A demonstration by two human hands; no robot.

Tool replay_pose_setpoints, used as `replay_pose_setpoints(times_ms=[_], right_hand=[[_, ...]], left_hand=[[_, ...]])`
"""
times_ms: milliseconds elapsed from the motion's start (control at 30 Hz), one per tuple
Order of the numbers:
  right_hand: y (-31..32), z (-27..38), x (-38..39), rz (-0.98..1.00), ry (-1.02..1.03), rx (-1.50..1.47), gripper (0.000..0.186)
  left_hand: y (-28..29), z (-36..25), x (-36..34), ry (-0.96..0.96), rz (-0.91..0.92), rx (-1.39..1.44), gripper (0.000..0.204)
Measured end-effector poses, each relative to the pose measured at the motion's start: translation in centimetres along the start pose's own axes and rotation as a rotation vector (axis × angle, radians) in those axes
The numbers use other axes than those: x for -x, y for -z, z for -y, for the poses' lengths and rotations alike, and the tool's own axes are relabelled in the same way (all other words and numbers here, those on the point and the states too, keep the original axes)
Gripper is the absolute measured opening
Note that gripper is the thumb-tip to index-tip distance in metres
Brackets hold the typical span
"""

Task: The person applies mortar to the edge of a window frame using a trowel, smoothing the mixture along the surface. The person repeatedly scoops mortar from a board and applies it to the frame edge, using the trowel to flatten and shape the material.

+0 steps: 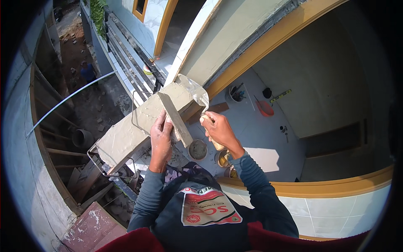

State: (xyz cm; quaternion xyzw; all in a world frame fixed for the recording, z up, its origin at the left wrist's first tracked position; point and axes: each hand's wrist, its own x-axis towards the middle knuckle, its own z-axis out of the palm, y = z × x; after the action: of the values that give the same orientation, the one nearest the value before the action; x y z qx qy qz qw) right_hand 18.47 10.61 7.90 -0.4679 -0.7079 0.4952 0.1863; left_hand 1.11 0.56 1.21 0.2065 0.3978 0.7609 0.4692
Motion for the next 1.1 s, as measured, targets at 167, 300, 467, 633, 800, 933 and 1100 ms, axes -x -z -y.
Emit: replay_pose_setpoints(times_ms=[167, 300, 467, 633, 800, 933, 1100], right_hand=[[2.5, 4.6, -1.1, -0.02, 0.091, 0.406, 0.029], [6.6, 10.8, 0.6, -0.068, 0.015, 0.308, 0.03], [11.7, 21.1, 2.6, -0.046, 0.106, 0.201, 0.033], [14.6, 26.9, 4.6, -0.164, 0.243, 0.146, 0.027], [14.7, 29.1, 4.8, -0.304, 0.501, 0.072, 0.034], [13.7, 29.8, 4.7, -0.22, 0.494, -0.017, 0.038], [12.1, 24.4, 2.7, -0.17, 0.357, -0.176, 0.031]], left_hand=[[-1.7, -0.3, -0.4, 0.033, 0.03, 0.014, 0.055], [-2.4, 1.1, -1.2, 0.026, 0.098, 0.027, 0.054], [-2.3, 1.0, -1.4, 0.023, 0.071, 0.092, 0.054], [-2.6, 2.9, -1.6, 0.008, 0.112, 0.119, 0.054], [-2.3, 1.7, -0.6, 0.028, 0.101, 0.114, 0.054], [-2.2, 1.2, -0.7, 0.02, 0.105, 0.129, 0.055], [-2.6, 1.4, -1.1, 0.016, 0.097, 0.09, 0.056]])
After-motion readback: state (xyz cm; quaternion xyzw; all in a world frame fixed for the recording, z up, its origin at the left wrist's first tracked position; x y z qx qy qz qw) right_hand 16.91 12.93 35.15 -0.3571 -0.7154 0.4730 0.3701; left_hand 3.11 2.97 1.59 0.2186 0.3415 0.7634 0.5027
